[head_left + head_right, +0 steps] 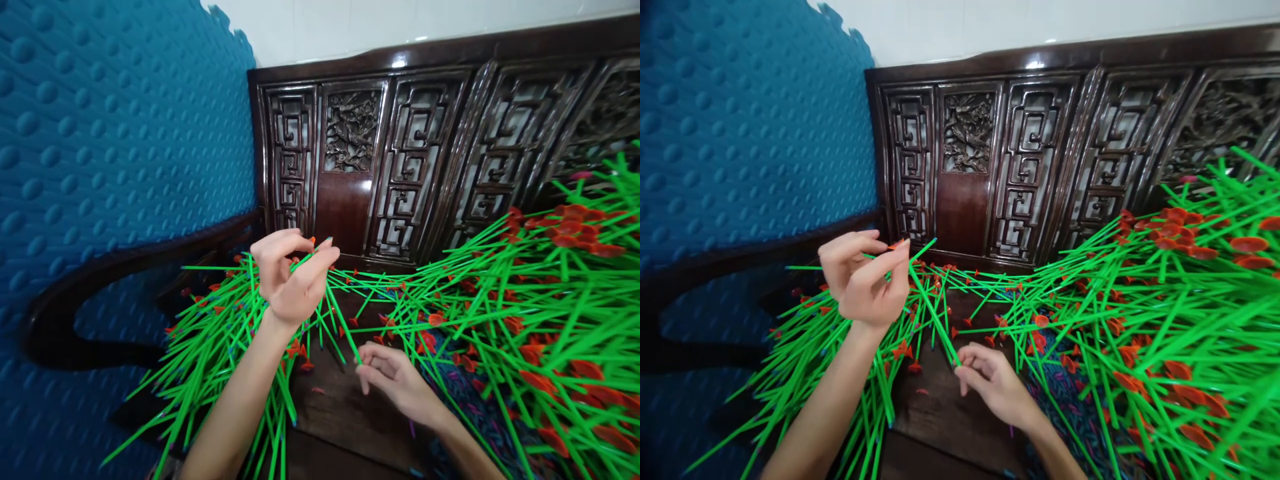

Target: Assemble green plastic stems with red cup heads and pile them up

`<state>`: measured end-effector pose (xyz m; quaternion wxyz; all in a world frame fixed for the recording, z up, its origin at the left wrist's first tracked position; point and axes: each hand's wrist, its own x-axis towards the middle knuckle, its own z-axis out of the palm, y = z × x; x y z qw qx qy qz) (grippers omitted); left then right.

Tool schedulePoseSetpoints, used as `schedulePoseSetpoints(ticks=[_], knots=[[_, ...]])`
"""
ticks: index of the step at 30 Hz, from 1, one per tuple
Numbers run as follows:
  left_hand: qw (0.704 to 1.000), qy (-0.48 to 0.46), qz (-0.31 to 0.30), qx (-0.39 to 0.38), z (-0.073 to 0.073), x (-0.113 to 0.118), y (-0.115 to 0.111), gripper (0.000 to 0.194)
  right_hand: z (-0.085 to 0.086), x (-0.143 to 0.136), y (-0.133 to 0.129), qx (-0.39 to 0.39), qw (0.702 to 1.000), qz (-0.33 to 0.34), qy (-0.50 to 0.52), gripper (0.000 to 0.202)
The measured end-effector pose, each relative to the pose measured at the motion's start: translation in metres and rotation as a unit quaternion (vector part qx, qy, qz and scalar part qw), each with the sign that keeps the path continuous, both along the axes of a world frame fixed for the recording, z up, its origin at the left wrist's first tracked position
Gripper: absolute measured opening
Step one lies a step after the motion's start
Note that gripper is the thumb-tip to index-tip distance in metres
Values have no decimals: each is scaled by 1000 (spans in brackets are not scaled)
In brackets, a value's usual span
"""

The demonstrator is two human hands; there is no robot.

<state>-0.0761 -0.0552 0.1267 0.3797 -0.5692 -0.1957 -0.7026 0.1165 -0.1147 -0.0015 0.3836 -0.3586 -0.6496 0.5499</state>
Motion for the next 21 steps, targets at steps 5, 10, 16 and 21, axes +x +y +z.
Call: schedulePoseSetpoints(ticks=[5, 10, 16, 21], knots=[[984, 63, -51, -159, 1, 0, -1, 30, -17, 5, 2, -11, 999, 24, -29, 36], [943, 173, -171, -226, -4, 6, 1, 26, -30, 13, 9, 99, 980, 7, -174, 19], [907, 269, -148, -290, -11, 8, 0, 20, -43, 14, 6, 115, 965, 30, -235, 6], [886, 270, -141, -349, -7, 3, -5, 27, -53, 12, 5, 156, 947, -8, -282, 11]])
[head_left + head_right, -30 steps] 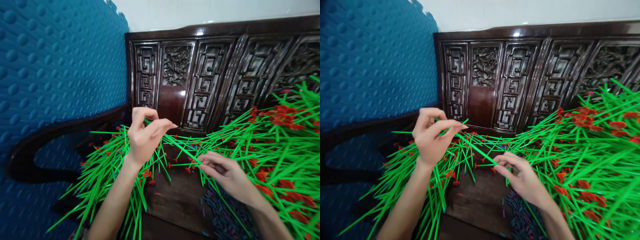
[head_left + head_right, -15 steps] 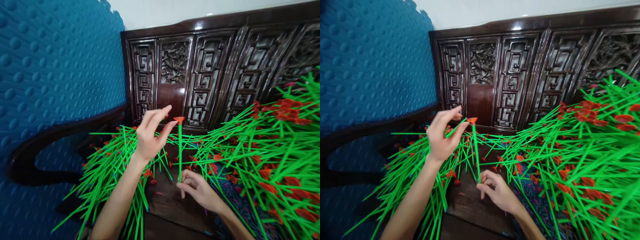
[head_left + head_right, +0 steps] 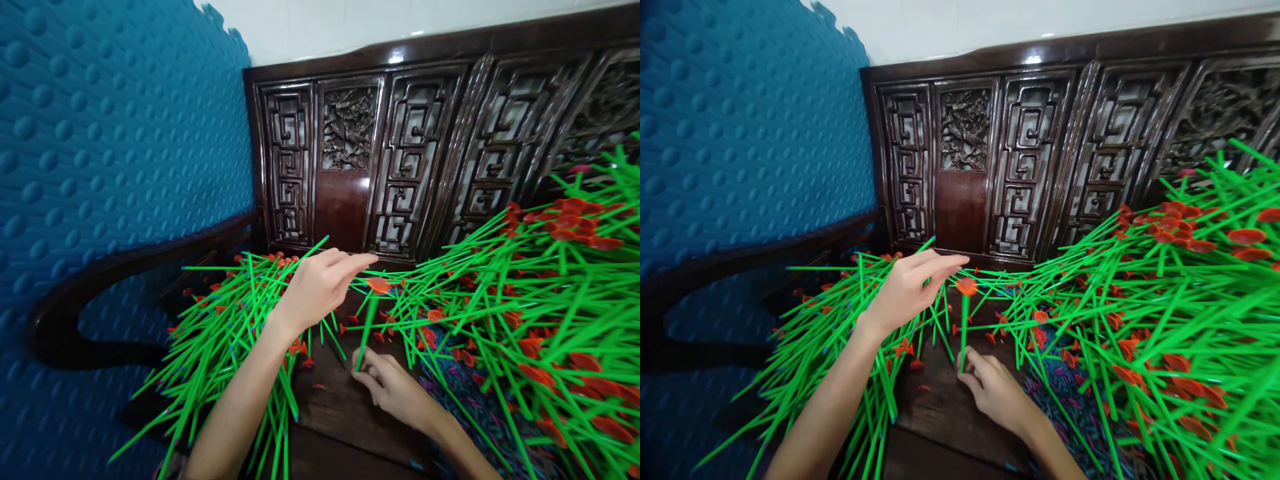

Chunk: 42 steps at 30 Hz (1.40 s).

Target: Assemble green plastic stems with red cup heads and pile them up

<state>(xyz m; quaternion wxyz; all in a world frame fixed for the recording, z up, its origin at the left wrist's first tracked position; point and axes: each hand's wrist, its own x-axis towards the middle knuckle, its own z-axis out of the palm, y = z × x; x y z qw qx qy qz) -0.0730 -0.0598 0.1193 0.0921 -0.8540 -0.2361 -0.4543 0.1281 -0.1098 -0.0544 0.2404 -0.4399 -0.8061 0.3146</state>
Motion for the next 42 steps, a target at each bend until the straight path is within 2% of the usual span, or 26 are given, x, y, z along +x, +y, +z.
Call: schedulePoseSetpoints(ticks=[4, 7, 13, 16, 19, 25, 29, 35, 42], knots=[[998, 51, -37, -31, 9, -3, -12, 36, -6, 1, 2, 44, 999, -24, -18, 10], [997, 41, -45, -54, 12, -1, -19, 30, -10, 1, 2, 50, 998, -36, -19, 12], [996, 21, -65, -56, 9, 4, -19, 12, -4, -2, 2, 35, 998, -30, -47, 10], [995, 45, -74, -49, 8, 5, -17, 13, 0, -3, 2, 39, 997, -32, -57, 5], [993, 76, -83, -46, 8, 4, -16, 10, 2, -2, 3, 53, 996, -38, -53, 13], [992, 86, -79, -44, 7, 0, -17, 18, 4, -3, 4, 109, 992, -38, 40, 29], [991, 77, -96, -51, 5, 1, -17, 18, 2, -5, 5, 140, 988, -28, 59, 25], [986, 88, -121, -73, 3, 5, -21, 19, -3, -5, 0, 150, 988, -33, 23, 19], [985, 96, -114, -93, 3, 6, -19, 19, -4, -6, 4, 134, 990, -31, 38, 16]])
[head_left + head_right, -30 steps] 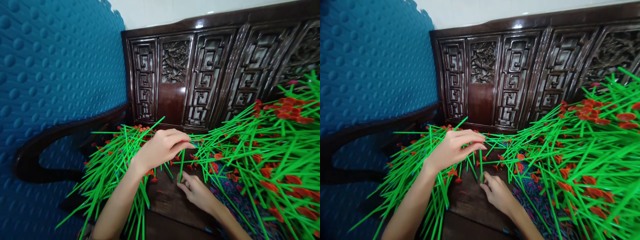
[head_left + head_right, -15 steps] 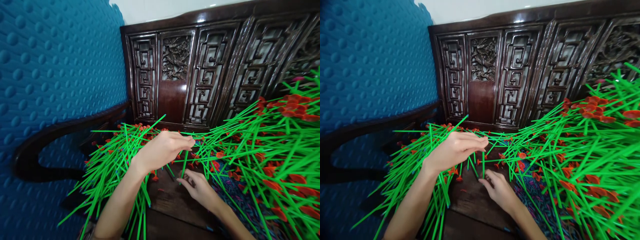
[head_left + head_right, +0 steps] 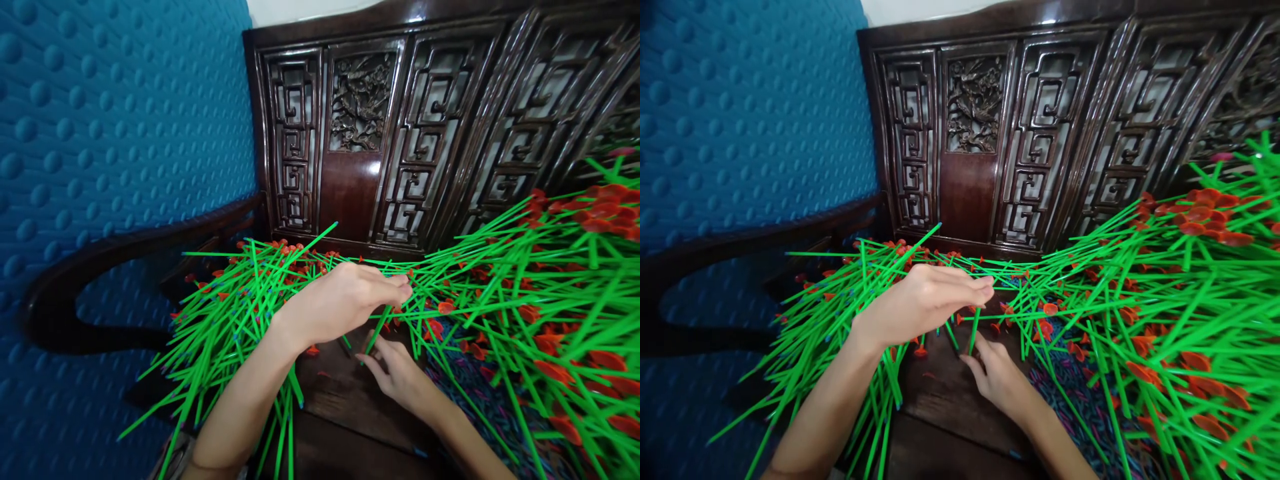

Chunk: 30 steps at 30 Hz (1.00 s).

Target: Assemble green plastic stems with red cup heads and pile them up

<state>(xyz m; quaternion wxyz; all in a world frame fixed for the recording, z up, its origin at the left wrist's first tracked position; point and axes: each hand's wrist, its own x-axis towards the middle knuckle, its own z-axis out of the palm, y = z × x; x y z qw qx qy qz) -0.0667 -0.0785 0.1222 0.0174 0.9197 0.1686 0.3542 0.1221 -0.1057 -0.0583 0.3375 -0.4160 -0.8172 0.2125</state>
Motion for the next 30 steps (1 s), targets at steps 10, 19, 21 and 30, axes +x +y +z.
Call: schedulePoseSetpoints(ticks=[10, 19, 21, 30], knots=[[983, 113, 111, -90, 5, 1, -11, 72, 23, 1, 0, -36, 994, -36, 94, 36], [982, 130, 46, -130, 0, 35, -20, 58, 44, -6, -23, -33, 981, -27, 188, 38], [993, 22, 75, -90, 3, 28, -17, 43, 43, -5, -23, -79, 983, -2, 168, 34], [862, -6, 506, 40, 16, -87, 18, 28, 17, -6, 3, -300, 891, -93, 329, 90]])
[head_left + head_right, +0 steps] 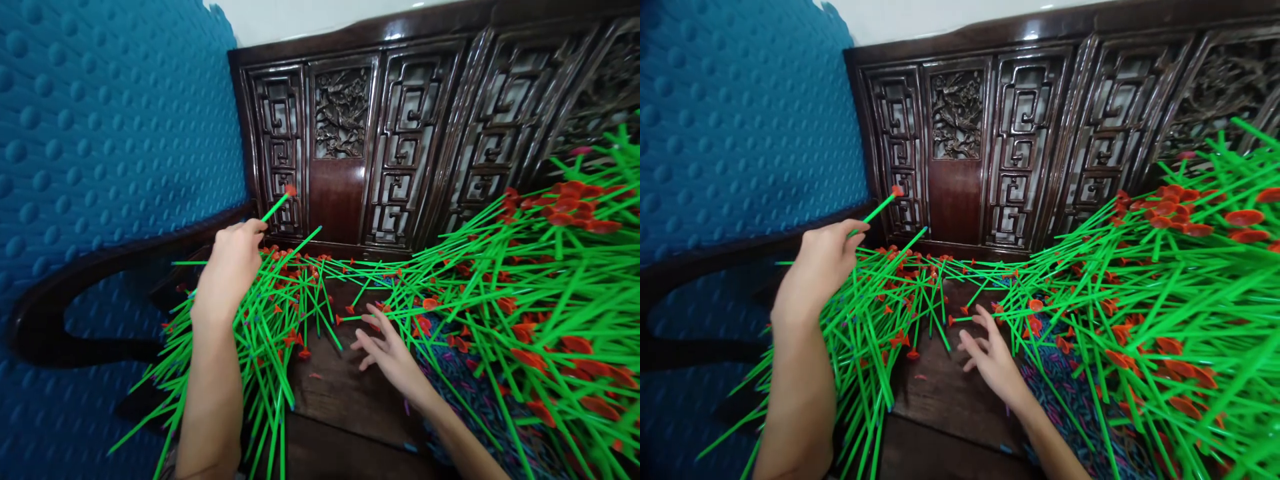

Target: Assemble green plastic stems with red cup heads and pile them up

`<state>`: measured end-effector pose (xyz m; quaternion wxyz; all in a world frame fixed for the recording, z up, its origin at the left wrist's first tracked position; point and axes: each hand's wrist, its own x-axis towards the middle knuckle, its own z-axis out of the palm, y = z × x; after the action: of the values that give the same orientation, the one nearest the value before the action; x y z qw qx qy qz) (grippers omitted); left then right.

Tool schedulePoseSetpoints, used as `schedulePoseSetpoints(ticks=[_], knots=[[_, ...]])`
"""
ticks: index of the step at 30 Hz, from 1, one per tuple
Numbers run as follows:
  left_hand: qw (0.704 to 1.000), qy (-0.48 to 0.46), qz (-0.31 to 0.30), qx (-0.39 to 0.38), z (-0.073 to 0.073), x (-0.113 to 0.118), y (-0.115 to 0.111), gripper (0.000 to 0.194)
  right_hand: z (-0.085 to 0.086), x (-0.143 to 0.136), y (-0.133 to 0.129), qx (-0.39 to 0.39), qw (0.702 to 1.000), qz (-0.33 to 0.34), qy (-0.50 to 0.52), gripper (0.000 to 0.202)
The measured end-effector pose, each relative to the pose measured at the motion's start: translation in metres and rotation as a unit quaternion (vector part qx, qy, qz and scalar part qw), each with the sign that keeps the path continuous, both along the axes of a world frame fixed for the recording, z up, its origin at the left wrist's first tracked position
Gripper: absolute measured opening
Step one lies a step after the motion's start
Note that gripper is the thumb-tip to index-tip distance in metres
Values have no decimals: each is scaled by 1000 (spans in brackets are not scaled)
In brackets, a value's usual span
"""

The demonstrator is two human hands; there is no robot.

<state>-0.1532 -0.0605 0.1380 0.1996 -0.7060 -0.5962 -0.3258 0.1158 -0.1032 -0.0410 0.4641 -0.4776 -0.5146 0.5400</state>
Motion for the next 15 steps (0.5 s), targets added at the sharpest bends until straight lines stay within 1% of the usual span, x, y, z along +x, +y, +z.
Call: schedulePoseSetpoints(ticks=[2, 3, 4, 5, 6, 8, 9, 12, 15], knots=[[994, 35, 81, -63, -13, -24, 8, 26, 1, 4, 6, -43, 997, -48, 35, 97], [988, 56, 123, -67, -19, -33, 11, 24, 1, 7, 9, -58, 995, -65, 43, 97], [986, 68, 145, -53, -24, -38, 12, 24, 2, 11, 11, -70, 994, -72, 46, 97], [986, 74, 146, -37, -27, -41, 12, 26, 2, 14, 13, -78, 993, -73, 45, 96], [988, 73, 136, -19, -28, -40, 11, 27, 2, 17, 15, -84, 993, -70, 40, 95], [994, 57, 91, 5, -23, -30, 5, 31, 1, 21, 17, -90, 994, -65, 23, 95], [996, 49, 69, 11, -18, -21, 0, 31, 0, 22, 17, -91, 994, -65, 15, 95], [999, 50, -1, -2, -4, 8, -14, 31, -1, 24, 20, -84, 993, -81, 6, 96], [997, 53, -61, 11, 4, 36, -26, 28, 0, 25, 22, -79, 992, -101, -2, 93]])
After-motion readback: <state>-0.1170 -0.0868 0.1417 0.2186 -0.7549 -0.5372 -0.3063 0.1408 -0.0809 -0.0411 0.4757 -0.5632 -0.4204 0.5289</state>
